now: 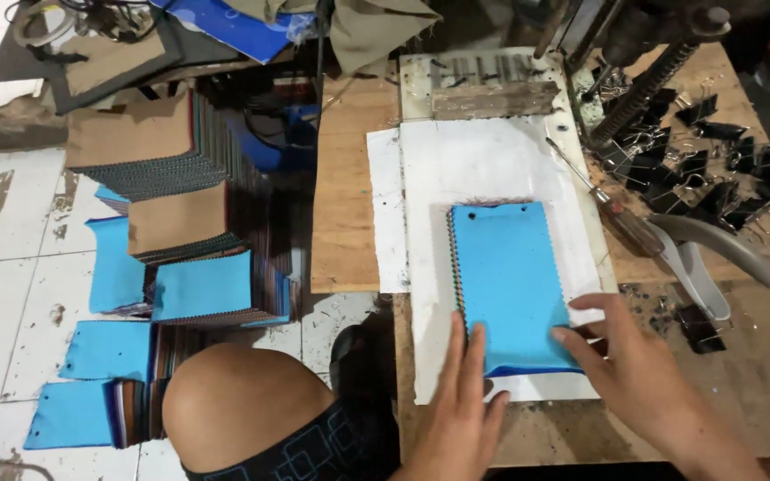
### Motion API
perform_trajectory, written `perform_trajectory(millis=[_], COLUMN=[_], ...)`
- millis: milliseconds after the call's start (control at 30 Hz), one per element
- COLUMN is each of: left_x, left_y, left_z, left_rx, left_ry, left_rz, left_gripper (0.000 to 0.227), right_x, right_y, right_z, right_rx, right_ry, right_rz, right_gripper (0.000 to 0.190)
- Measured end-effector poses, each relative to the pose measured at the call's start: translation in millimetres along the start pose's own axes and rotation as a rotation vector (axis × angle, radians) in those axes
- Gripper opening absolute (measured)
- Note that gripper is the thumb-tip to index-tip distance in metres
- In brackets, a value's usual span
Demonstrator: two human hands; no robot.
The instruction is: The person uses a drill press to punch holes in stacks of colored paper and then staples the edges to assemble notebooks. They handle multiple stacks, aligning them under the drill and using a stapler to secure the pages.
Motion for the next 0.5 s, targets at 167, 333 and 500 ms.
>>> perform_trajectory(millis=[167,333,500], left_x=[-0.5,-7.8,-2.8], left_y=[7.6,-7.0,11.0], left_z=[-4.6,18.0,38.6], left_rx=[-0.022,0.036,0.205], left_ry=[-0.085,0.175,0.317], left_rz=[0.125,-0.182,-0.340], left_gripper=[0.077,0.044,0.037], right_x=[-9.7,-6.9,-9.8], right_y=[0.6,13.4,2.6], right_z=[-1.5,-25.8,-29.9], right_rx=[-0.017,-0.115,-0.179], right_ry=[0.019,-0.125,-0.204], right_rz=[-0.004,-0.053,0.158], right_gripper=[0.039,0.029,0.038])
Point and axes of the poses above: each hand's wrist, its own x-axis towards the middle knuckle, its own y-axis out of the palm, z = x × y, the point moved 2 cm from there along x, towards the middle knuckle, and after that the axes turned 1 degree about x, right-handed, at the moved point
